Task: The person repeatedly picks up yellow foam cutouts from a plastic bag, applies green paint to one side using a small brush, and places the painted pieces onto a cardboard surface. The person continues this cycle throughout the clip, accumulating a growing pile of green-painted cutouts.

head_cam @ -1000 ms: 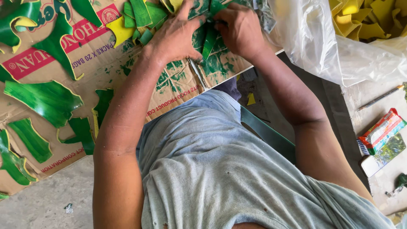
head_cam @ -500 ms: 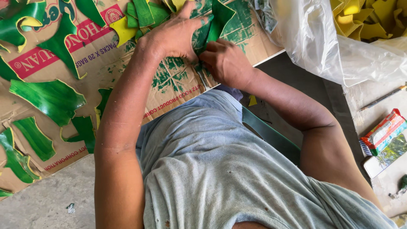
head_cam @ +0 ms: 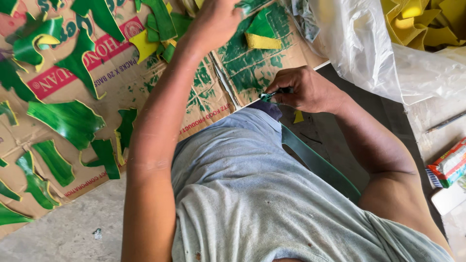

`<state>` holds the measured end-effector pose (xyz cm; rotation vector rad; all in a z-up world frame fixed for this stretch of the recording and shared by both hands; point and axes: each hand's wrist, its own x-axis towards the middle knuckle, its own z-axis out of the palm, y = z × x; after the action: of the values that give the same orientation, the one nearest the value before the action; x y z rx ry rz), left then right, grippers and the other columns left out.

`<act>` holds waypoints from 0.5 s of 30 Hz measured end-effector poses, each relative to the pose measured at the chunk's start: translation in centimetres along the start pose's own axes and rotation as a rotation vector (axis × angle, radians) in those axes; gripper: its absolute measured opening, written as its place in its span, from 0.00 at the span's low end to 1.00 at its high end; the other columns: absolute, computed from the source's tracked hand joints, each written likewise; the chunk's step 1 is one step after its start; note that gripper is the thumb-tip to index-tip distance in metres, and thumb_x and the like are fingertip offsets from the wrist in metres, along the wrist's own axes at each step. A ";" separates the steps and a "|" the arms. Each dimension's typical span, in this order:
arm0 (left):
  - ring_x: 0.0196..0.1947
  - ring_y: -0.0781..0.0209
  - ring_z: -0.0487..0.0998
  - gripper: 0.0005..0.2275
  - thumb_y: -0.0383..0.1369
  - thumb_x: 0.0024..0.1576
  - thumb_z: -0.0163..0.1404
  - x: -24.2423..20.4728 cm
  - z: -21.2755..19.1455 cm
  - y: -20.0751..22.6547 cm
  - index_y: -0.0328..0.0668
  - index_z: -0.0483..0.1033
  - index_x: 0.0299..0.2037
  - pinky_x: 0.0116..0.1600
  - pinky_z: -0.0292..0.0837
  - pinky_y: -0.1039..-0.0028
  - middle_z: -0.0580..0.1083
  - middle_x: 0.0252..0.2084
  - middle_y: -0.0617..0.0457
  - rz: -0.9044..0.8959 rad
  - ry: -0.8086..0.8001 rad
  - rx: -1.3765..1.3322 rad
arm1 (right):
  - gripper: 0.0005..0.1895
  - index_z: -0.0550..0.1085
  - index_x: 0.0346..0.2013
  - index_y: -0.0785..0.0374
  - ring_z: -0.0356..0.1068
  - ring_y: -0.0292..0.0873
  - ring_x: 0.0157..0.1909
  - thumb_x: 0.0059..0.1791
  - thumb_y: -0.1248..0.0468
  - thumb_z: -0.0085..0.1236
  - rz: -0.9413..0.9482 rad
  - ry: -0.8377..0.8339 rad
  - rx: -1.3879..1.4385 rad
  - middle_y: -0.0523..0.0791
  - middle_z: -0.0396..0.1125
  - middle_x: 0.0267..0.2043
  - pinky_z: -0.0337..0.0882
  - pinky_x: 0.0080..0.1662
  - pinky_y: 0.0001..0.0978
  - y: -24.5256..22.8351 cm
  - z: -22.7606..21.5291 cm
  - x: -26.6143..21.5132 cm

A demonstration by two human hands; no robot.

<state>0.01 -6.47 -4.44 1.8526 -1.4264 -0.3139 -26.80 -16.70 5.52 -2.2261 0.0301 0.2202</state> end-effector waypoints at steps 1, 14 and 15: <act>0.44 0.44 0.82 0.10 0.29 0.65 0.55 0.9 0.6 0.5 0.30 0.75 0.51 0.50 0.75 0.55 0.78 0.46 0.37 -0.069 -0.060 -0.014 | 0.12 0.80 0.44 0.64 0.77 0.45 0.42 0.46 0.68 0.66 0.009 0.007 0.007 0.47 0.76 0.43 0.75 0.44 0.36 0.2 0.1 -0.1; 0.35 0.51 0.81 0.10 0.32 0.52 0.63 2.0 1.3 3.0 0.31 0.77 0.33 0.40 0.74 0.58 0.78 0.30 0.42 -0.041 0.020 -0.089 | 0.12 0.79 0.44 0.66 0.77 0.43 0.41 0.45 0.68 0.64 0.013 0.045 0.074 0.47 0.76 0.42 0.74 0.43 0.34 1.0 0.2 -0.3; 0.35 0.55 0.81 0.10 0.31 0.53 0.63 1.4 0.8 2.8 0.32 0.78 0.34 0.41 0.75 0.60 0.78 0.30 0.45 -0.054 0.032 -0.217 | 0.12 0.79 0.43 0.66 0.76 0.43 0.40 0.45 0.68 0.64 0.022 0.046 0.077 0.47 0.76 0.41 0.74 0.42 0.33 1.0 0.2 -0.4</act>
<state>-2.03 -8.29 -2.67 1.7131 -1.2695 -0.4462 -27.30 -17.21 4.68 -2.1549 0.0861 0.1773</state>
